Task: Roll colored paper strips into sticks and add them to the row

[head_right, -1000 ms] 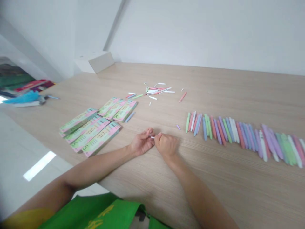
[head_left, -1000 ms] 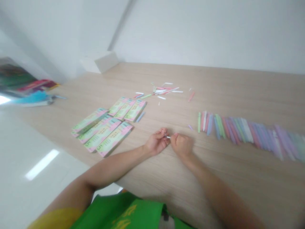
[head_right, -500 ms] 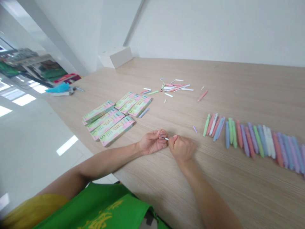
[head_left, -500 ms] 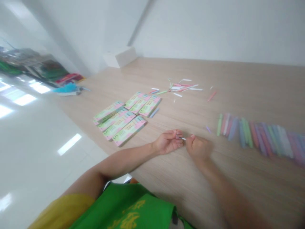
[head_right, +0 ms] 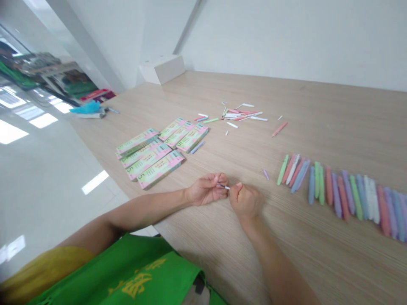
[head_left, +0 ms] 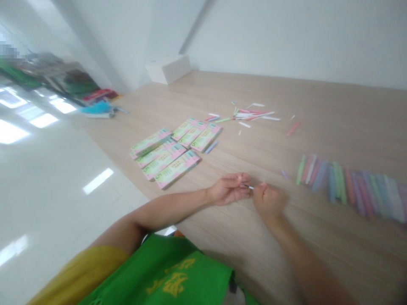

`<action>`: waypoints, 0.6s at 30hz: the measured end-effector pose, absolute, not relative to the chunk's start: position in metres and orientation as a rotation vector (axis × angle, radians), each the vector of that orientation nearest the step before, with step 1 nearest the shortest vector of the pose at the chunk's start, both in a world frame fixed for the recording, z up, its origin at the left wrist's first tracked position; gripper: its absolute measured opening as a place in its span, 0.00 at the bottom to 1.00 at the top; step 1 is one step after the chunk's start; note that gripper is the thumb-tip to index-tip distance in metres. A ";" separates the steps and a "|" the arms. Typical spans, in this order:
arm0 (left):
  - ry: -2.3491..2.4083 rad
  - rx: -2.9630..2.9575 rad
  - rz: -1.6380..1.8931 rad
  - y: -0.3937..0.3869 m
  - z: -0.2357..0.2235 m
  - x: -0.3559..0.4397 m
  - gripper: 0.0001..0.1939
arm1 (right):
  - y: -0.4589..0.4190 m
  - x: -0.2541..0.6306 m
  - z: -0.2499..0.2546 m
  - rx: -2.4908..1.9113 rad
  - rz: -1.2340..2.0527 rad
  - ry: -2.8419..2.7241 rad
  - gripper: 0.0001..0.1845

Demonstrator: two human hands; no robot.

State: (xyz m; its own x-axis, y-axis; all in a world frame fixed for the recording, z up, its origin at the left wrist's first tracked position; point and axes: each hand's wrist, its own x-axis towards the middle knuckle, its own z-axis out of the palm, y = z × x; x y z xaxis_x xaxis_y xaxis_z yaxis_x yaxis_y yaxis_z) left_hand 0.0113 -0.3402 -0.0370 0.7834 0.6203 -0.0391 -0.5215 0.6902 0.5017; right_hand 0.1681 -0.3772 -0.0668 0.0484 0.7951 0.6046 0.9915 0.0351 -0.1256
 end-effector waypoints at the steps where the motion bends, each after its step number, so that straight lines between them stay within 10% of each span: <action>1: 0.212 0.493 0.636 -0.340 -0.036 0.011 0.14 | -0.377 0.168 -0.067 -1.811 -0.474 -1.793 0.26; 18: 0.830 1.118 1.230 -0.344 -0.053 0.022 0.14 | -0.372 0.145 -0.052 -2.084 -0.345 -1.627 0.31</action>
State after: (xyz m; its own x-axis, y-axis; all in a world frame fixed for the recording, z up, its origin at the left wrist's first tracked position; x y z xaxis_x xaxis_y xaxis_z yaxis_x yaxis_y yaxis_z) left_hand 0.0220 -0.3436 -0.0533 0.1812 0.9799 0.0830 -0.2898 -0.0274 0.9567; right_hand 0.1453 -0.3719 -0.0522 0.2653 0.8417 0.4703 0.9601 -0.1860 -0.2088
